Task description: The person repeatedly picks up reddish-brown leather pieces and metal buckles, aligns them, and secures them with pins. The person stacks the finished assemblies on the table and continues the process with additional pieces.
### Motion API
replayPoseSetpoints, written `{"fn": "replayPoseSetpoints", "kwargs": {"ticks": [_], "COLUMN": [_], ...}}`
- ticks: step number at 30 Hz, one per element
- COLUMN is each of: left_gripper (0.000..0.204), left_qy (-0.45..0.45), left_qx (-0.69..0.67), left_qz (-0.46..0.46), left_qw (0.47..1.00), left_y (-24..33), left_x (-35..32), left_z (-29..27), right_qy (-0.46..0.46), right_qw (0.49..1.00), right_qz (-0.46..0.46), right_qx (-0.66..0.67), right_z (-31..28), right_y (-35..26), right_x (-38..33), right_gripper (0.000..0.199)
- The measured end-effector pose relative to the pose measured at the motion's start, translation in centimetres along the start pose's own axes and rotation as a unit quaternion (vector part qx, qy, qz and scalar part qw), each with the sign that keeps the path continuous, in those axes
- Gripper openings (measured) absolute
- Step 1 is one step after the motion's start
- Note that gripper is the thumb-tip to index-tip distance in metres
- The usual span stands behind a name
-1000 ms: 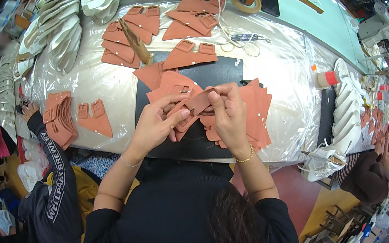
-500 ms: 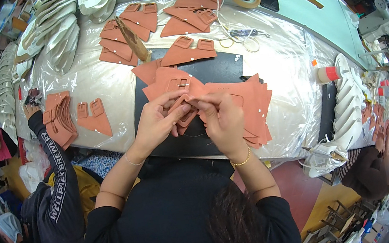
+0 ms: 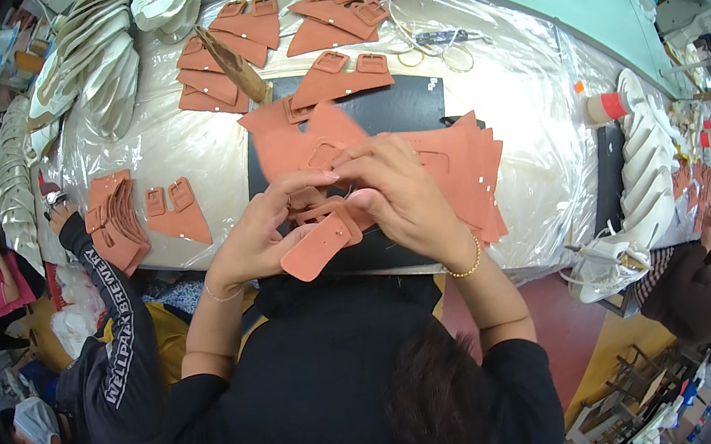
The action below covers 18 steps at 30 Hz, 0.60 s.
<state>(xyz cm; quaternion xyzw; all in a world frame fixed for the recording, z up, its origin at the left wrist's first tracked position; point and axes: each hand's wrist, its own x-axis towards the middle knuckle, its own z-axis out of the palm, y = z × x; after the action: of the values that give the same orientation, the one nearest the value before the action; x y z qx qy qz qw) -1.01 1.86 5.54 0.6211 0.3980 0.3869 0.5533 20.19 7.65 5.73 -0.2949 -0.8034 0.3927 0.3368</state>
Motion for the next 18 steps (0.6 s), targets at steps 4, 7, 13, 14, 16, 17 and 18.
{"fn": "replayPoseSetpoints", "kwargs": {"ticks": [4, 7, 13, 14, 16, 17, 18], "left_gripper": [0.052, 0.043, 0.032, 0.037, 0.050, 0.050, 0.051], "left_qy": [0.055, 0.191, 0.265, 0.219, 0.111, 0.141, 0.159], "left_qx": [-0.070, -0.160, -0.293, -0.347, -0.486, -0.514, -0.540], "left_qz": [0.019, -0.013, -0.176, -0.173, -0.163, -0.187, -0.199], "left_qw": [0.996, 0.968, 0.902, 0.895, 0.851, 0.825, 0.802], "left_y": [-0.8, -2.5, -6.0, -6.1, -5.9, -5.6, -5.2], "left_x": [-0.5, -1.3, -3.0, -3.6, -4.2, -4.3, -4.2], "left_z": [0.7, 1.3, 0.4, 1.0, 1.8, 2.1, 2.6], "right_qy": [-0.042, -0.033, 0.012, 0.020, 0.033, 0.034, 0.033], "right_qw": [0.999, 0.999, 1.000, 1.000, 0.999, 0.999, 0.999], "right_qz": [0.001, 0.039, 0.026, 0.019, 0.006, 0.003, 0.000], "right_qx": [-0.021, -0.011, 0.010, 0.004, -0.008, -0.001, 0.005], "right_z": [0.6, 1.0, 0.4, 0.3, 0.3, 0.3, 0.4], "right_y": [0.0, -0.2, -0.5, -0.6, -0.7, -0.8, -0.9], "right_x": [0.1, -0.1, 0.1, 0.1, 0.2, 0.2, 0.3], "right_gripper": [0.026, 0.027, 0.026, 0.026, 0.026, 0.027, 0.027]}}
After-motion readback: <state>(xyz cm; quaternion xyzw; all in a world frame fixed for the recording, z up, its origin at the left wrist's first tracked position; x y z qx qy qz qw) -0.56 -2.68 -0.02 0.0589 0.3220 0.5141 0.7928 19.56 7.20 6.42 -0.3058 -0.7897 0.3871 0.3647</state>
